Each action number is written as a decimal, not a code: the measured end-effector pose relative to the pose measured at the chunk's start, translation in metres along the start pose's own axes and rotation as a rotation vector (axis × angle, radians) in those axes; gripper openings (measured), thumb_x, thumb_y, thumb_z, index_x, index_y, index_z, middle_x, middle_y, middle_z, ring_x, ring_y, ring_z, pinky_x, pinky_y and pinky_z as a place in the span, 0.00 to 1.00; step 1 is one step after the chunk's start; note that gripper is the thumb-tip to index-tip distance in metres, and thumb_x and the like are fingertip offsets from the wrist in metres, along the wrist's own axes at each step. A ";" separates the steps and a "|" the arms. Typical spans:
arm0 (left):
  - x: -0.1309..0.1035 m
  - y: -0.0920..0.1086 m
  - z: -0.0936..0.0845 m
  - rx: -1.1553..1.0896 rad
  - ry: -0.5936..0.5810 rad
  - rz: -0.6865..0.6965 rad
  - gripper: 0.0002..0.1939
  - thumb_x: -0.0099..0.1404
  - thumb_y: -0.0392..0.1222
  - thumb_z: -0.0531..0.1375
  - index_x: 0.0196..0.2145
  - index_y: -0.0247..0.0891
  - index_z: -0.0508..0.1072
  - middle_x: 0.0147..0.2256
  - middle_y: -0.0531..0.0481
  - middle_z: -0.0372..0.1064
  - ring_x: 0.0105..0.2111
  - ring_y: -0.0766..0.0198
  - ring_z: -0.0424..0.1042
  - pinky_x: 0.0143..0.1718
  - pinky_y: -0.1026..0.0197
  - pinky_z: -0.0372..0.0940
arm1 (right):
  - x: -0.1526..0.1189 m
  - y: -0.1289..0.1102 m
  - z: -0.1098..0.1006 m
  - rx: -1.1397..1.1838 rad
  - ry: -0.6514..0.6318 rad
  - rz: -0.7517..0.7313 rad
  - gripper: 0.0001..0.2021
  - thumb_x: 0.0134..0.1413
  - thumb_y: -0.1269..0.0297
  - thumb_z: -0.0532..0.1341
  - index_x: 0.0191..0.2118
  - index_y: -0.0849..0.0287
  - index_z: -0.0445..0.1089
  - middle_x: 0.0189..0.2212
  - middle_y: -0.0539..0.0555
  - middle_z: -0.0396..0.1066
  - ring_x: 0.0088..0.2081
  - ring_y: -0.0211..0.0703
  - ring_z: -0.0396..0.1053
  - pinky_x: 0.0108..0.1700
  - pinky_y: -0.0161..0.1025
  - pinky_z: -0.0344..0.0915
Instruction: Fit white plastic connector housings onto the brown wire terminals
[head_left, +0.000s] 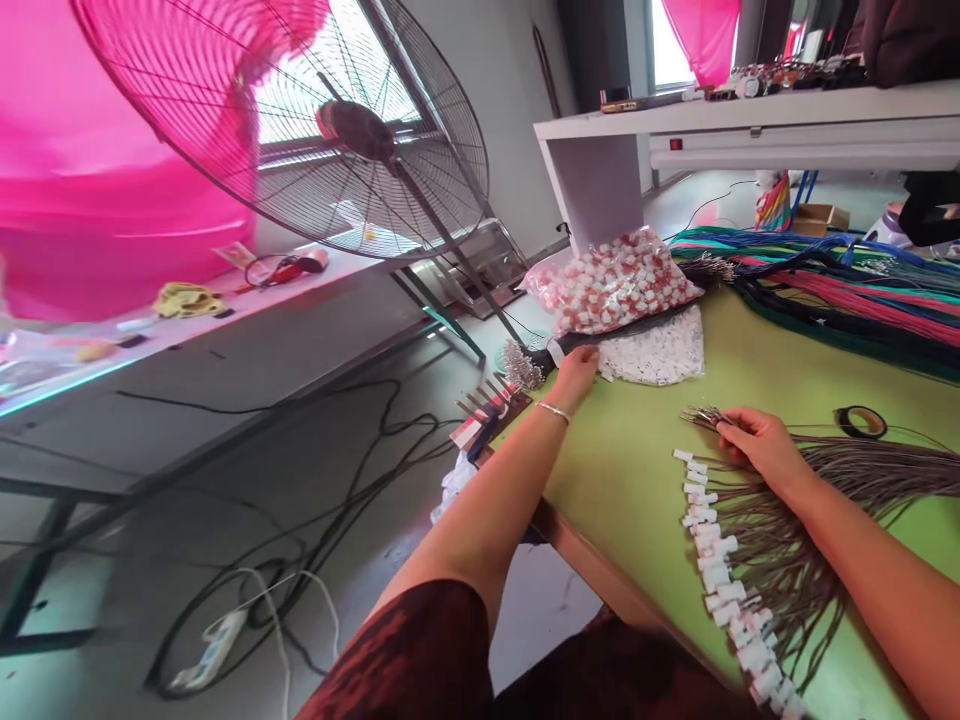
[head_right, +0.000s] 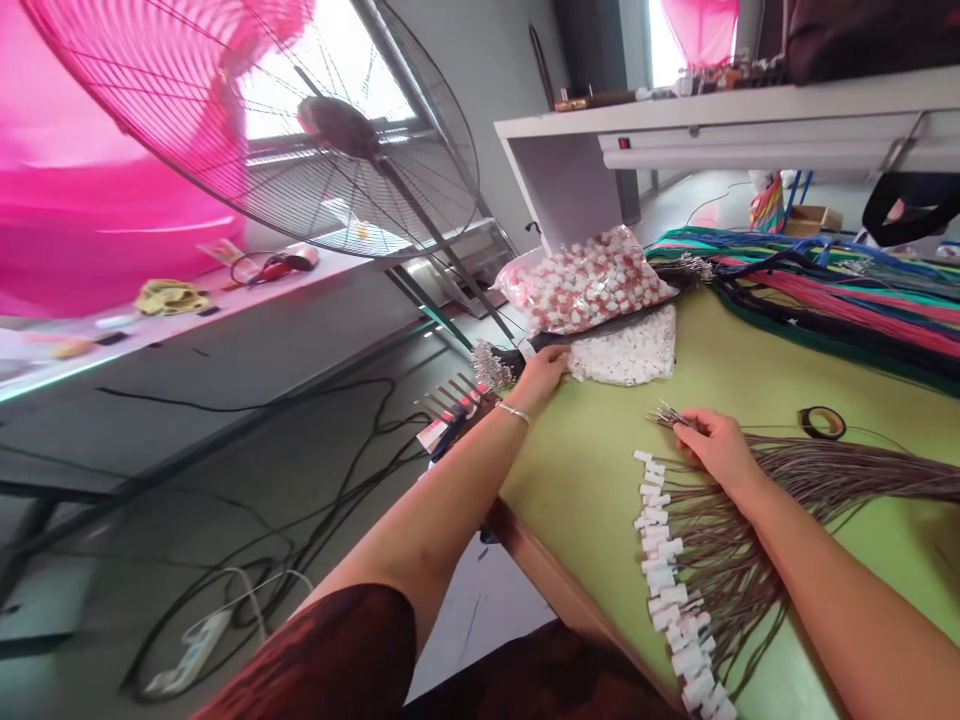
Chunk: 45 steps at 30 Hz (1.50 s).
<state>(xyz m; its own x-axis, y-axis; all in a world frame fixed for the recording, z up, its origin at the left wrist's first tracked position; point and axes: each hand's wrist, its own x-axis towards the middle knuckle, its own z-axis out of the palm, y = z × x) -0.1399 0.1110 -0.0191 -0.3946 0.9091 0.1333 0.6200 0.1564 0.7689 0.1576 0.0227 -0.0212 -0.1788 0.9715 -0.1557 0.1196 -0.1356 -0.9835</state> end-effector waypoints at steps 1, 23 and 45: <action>0.006 -0.001 0.004 0.026 -0.018 0.010 0.15 0.61 0.38 0.54 0.44 0.32 0.72 0.37 0.43 0.73 0.37 0.59 0.71 0.43 0.58 0.64 | 0.000 0.000 0.000 -0.005 -0.009 -0.005 0.18 0.38 0.52 0.64 0.32 0.62 0.71 0.18 0.48 0.65 0.19 0.32 0.56 0.20 0.31 0.53; -0.035 0.031 0.036 0.402 -0.103 0.695 0.20 0.65 0.46 0.47 0.46 0.32 0.70 0.44 0.38 0.67 0.45 0.53 0.64 0.49 0.52 0.60 | -0.006 0.002 0.007 -0.050 0.100 -0.039 0.12 0.40 0.61 0.61 0.35 0.59 0.68 0.18 0.46 0.67 0.17 0.31 0.55 0.20 0.31 0.51; -0.076 0.019 0.033 0.338 -0.128 0.703 0.21 0.67 0.41 0.48 0.56 0.41 0.64 0.59 0.44 0.58 0.56 0.57 0.59 0.58 0.49 0.49 | -0.007 -0.005 -0.002 0.178 0.209 -0.065 0.08 0.34 0.63 0.60 0.23 0.58 0.61 0.12 0.41 0.52 0.15 0.28 0.44 0.17 0.31 0.39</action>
<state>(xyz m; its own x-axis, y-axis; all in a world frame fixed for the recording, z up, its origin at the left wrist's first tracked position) -0.0755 0.0582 -0.0350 0.2343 0.8727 0.4285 0.8756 -0.3809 0.2969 0.1602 0.0173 -0.0150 0.0271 0.9958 -0.0876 -0.0618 -0.0858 -0.9944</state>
